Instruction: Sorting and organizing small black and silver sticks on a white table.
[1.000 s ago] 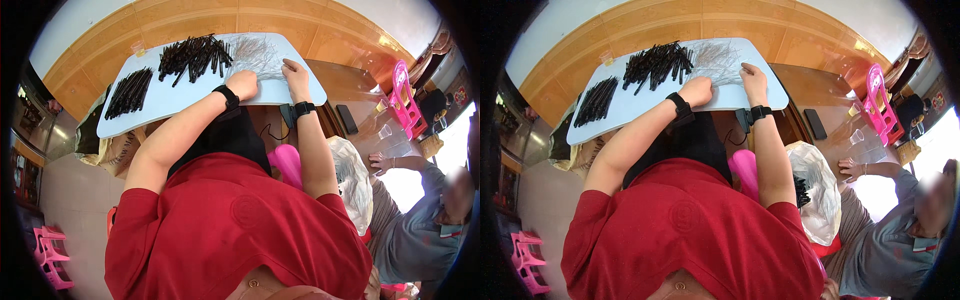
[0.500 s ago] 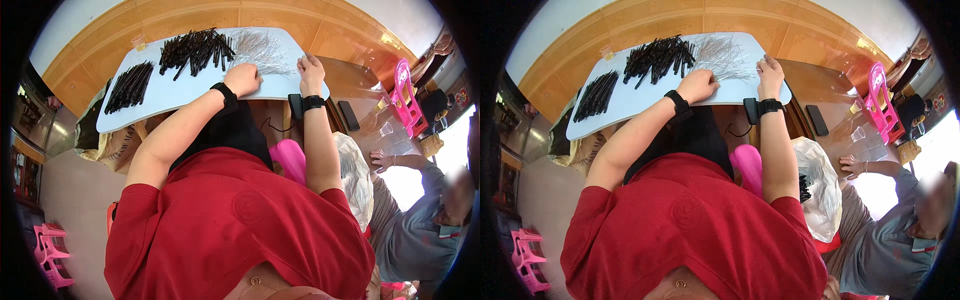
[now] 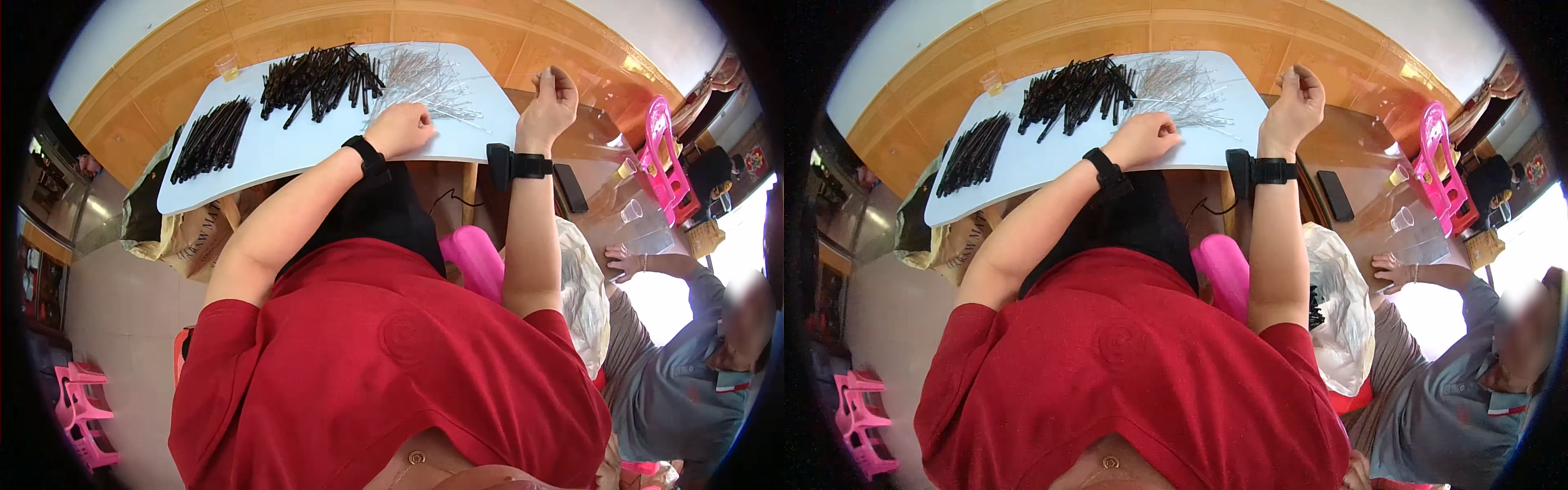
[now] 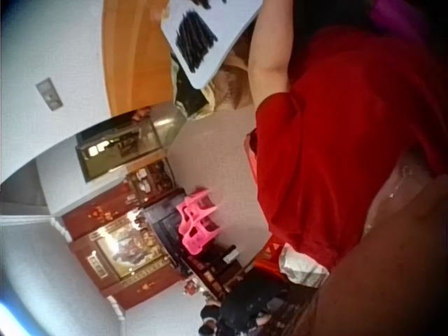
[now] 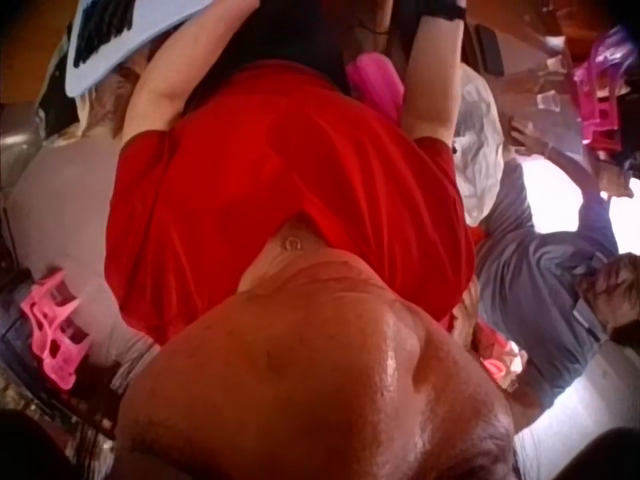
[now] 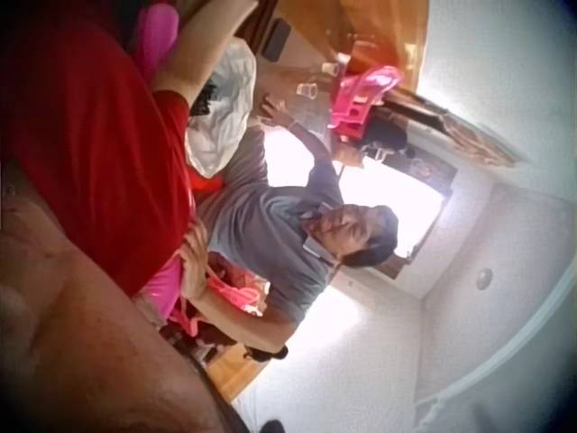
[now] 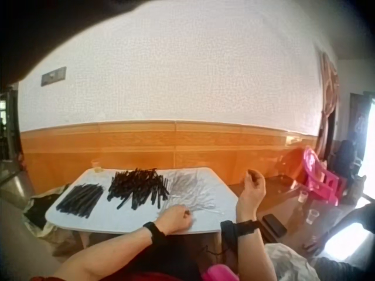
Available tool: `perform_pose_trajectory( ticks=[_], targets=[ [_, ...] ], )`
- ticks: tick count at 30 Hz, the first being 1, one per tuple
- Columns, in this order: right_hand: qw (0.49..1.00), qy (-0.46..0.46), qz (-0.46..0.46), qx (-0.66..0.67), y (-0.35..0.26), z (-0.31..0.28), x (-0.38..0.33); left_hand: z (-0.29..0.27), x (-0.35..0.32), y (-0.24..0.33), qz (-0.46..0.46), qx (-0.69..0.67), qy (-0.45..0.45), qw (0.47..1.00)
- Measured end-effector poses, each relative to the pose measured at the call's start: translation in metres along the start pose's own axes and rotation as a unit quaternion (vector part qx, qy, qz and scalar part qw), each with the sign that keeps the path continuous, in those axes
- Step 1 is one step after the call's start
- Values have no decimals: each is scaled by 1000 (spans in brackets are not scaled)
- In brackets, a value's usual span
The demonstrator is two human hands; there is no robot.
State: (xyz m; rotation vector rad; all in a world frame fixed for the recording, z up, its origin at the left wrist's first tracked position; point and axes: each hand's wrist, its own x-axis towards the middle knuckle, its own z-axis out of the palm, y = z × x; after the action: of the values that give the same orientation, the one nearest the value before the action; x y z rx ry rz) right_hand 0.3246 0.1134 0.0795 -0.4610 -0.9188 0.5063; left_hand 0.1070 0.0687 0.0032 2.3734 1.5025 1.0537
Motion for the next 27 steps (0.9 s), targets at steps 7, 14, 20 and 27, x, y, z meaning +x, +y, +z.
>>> perform_pose_trajectory(
  ticks=[7,14,20,27],
  targets=[
    [956,-179,199,117,4,38,-56,-45,8,41,-118,-565,86,812],
    [849,-450,46,-272,-2,49,-90,-61,-6,8,-122,-432,105,888],
    [821,-463,85,-323,21,44,-95,-81,-22,-9,-126,-150,101,975],
    [898,-318,299,-61,53,29,-92,-119,-27,-86,-181,205,15,962]
  ],
)
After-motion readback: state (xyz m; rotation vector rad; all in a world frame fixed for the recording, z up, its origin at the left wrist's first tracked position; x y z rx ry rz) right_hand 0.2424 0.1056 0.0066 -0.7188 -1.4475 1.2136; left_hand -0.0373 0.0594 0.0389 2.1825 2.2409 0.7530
